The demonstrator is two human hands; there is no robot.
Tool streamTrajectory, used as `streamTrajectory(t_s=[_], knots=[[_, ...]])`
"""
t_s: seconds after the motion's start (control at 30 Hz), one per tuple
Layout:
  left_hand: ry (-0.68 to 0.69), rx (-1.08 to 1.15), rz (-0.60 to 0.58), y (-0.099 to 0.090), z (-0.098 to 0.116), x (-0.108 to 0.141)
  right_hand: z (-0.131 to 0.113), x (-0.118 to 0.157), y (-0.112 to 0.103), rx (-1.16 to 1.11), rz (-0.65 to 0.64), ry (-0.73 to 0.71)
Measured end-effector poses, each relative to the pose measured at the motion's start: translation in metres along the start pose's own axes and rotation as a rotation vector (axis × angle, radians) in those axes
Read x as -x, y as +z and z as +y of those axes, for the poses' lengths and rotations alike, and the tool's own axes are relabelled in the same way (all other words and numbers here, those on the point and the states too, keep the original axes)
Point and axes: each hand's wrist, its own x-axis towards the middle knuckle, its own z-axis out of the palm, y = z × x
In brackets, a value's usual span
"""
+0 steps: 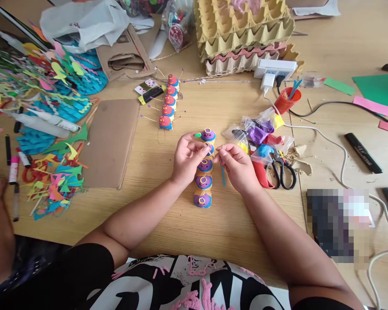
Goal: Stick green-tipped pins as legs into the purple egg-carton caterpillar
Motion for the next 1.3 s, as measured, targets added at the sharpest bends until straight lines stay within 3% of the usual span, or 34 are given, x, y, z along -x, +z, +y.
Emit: streamTrajectory(t_s=[0.3, 0.5, 1.03, 1.3], knots=[[0.01, 0.008, 0.016, 0.0, -0.002, -0.001, -0.004, -0.004, -0.004, 0.034, 0.07, -0.152], [0.011, 0.006, 0.021, 0.0, -0.002, -0.001, -0.01, -0.004, -0.011, 0.215, 0.126, -0.242], [0.022, 0.027, 0.02, 0.001, -0.005, -0.001, -0.009, -0.002, -0.013, 0.359, 0.216, -0.344], [0.03, 0.033, 0.019, 0.0, -0.007, -0.002, -0.008, -0.004, -0.016, 0.299, 0.218, -0.379]])
